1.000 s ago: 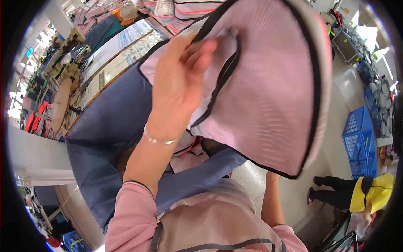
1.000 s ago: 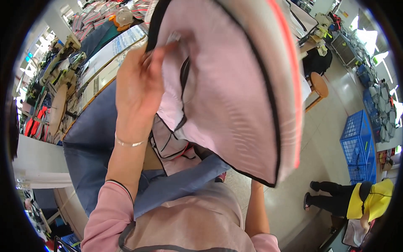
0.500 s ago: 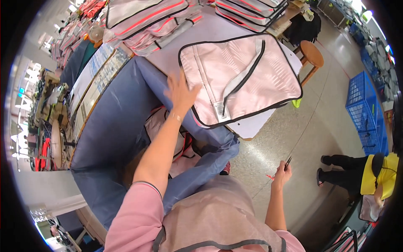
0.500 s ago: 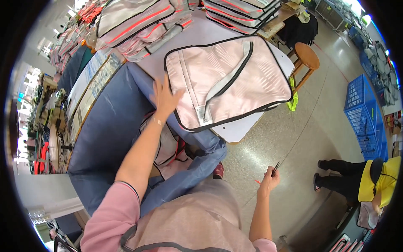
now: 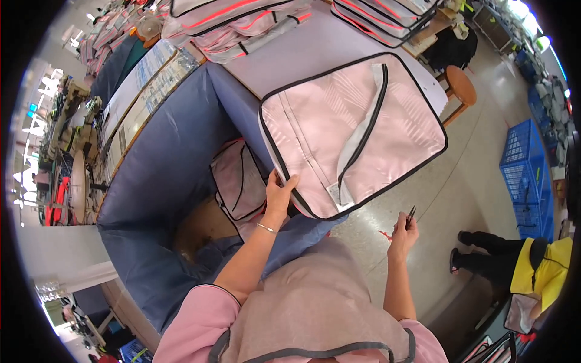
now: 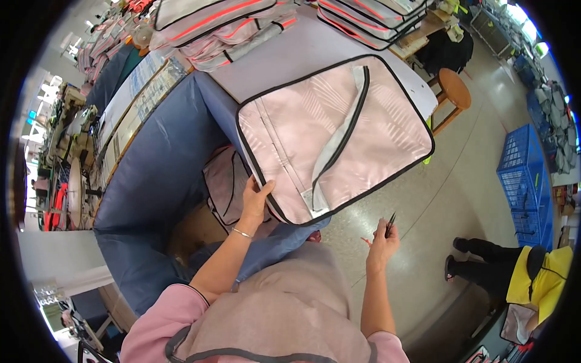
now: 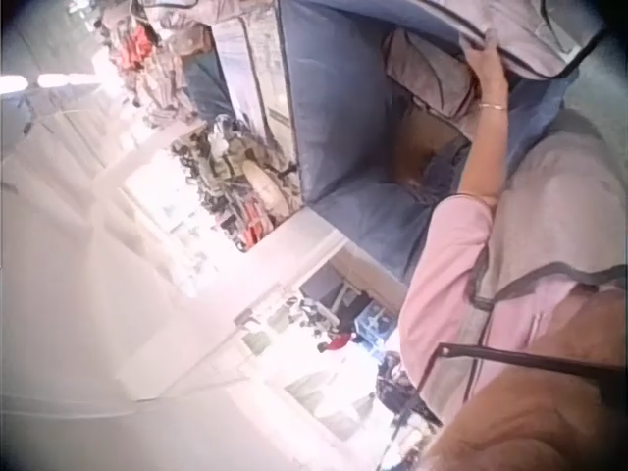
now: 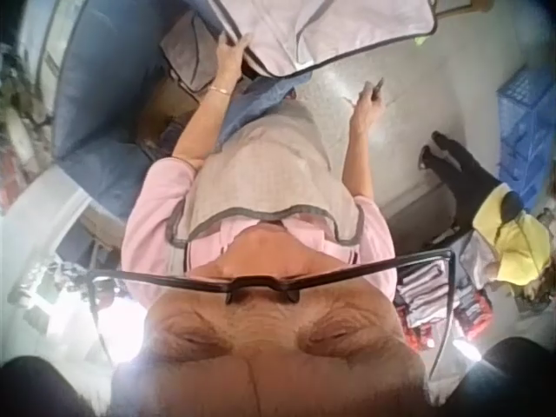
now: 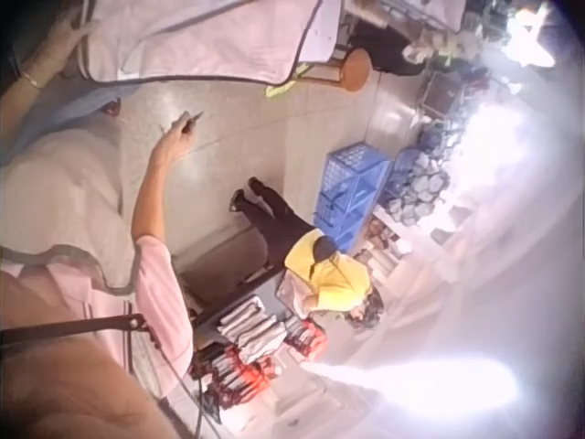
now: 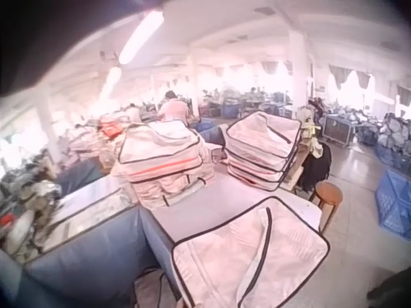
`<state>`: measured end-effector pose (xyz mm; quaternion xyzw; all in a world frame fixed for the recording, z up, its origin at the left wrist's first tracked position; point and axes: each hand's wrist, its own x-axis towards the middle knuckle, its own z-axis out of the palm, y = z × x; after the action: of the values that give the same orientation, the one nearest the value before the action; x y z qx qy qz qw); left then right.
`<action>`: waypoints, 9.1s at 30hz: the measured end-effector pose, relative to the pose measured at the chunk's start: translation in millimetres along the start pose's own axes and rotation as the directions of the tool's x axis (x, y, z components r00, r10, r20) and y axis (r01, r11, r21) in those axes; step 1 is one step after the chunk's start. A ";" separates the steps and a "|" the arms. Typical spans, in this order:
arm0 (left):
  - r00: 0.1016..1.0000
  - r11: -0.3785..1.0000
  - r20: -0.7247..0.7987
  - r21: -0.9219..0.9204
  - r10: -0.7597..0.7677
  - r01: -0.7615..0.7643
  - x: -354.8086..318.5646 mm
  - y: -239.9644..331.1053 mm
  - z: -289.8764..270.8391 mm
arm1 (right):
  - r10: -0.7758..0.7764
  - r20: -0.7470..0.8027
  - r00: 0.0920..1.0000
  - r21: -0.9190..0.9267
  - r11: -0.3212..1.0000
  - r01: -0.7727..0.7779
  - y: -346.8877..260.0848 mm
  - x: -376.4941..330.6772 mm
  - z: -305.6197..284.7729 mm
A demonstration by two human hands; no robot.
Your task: Inspecting pink bags for quality and trimming loose threads using a small tool in a manufacturing facility.
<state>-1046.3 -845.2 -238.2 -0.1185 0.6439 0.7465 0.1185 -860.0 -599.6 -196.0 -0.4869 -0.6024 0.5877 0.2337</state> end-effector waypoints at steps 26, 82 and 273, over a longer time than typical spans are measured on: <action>0.933 0.976 0.291 0.107 -0.214 0.190 -89.0 29.7 -48.5 | -0.099 0.636 0.765 -0.244 0.915 0.321 -51.6 -96.1 106.2; 0.935 0.811 0.065 0.480 0.348 -0.335 20.2 83.3 -44.5 | 0.009 0.627 0.779 -0.140 0.985 0.101 -62.6 -42.1 119.9; 0.956 0.913 0.061 0.283 0.288 -0.293 34.5 62.2 -44.8 | -0.241 0.965 -0.100 0.199 0.429 0.881 -198.6 -69.7 121.7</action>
<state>-1098.3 -897.6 -197.9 0.0037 0.7551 0.6550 0.0279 -996.8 -685.3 -14.2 0.2568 -0.8895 0.3710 -0.0724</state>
